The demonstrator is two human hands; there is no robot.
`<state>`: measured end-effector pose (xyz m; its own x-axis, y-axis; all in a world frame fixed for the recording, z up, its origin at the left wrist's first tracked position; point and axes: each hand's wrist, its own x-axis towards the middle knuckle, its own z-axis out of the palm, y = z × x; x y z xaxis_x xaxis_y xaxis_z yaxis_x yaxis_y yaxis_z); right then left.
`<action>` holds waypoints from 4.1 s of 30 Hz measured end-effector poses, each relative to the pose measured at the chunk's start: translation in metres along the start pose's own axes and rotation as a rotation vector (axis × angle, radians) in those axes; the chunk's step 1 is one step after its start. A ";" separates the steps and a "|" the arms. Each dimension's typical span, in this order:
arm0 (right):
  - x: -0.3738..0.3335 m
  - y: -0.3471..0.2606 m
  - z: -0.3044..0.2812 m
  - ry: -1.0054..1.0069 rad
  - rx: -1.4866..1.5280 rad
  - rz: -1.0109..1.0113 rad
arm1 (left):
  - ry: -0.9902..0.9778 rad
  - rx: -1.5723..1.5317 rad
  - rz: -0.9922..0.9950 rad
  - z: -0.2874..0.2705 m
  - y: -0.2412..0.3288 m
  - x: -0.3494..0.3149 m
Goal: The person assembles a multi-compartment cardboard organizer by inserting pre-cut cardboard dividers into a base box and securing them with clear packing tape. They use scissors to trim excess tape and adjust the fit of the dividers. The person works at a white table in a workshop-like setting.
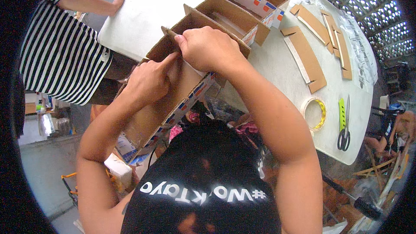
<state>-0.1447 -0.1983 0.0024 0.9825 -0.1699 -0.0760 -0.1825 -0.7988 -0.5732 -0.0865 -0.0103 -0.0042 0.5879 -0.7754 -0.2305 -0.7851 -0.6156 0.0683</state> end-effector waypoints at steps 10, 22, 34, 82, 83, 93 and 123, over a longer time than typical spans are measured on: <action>0.005 0.006 0.008 0.031 -0.003 -0.012 | -0.142 -0.076 0.220 -0.003 0.031 -0.008; 0.004 0.004 0.007 0.049 -0.015 -0.052 | -0.091 -0.056 0.138 -0.009 0.012 -0.006; 0.001 0.001 0.005 0.038 0.009 -0.026 | -0.074 0.124 -0.082 0.005 0.008 0.002; -0.089 0.042 -0.011 0.257 0.346 -0.190 | 0.262 0.016 0.537 -0.059 0.002 0.062; -0.088 0.045 -0.009 0.205 0.323 -0.190 | 0.209 0.040 0.549 -0.059 0.003 0.067; -0.079 0.048 0.008 0.266 0.312 -0.184 | 0.063 -0.005 0.697 -0.046 -0.008 0.097; -0.027 -0.006 -0.018 -0.111 -0.217 -0.011 | -0.193 0.109 0.763 -0.055 0.005 0.107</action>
<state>-0.1712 -0.1990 0.0226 0.9803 -0.1060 -0.1665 -0.1638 -0.9077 -0.3862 -0.0168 -0.1047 0.0252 -0.1565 -0.9332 -0.3235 -0.9780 0.1007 0.1825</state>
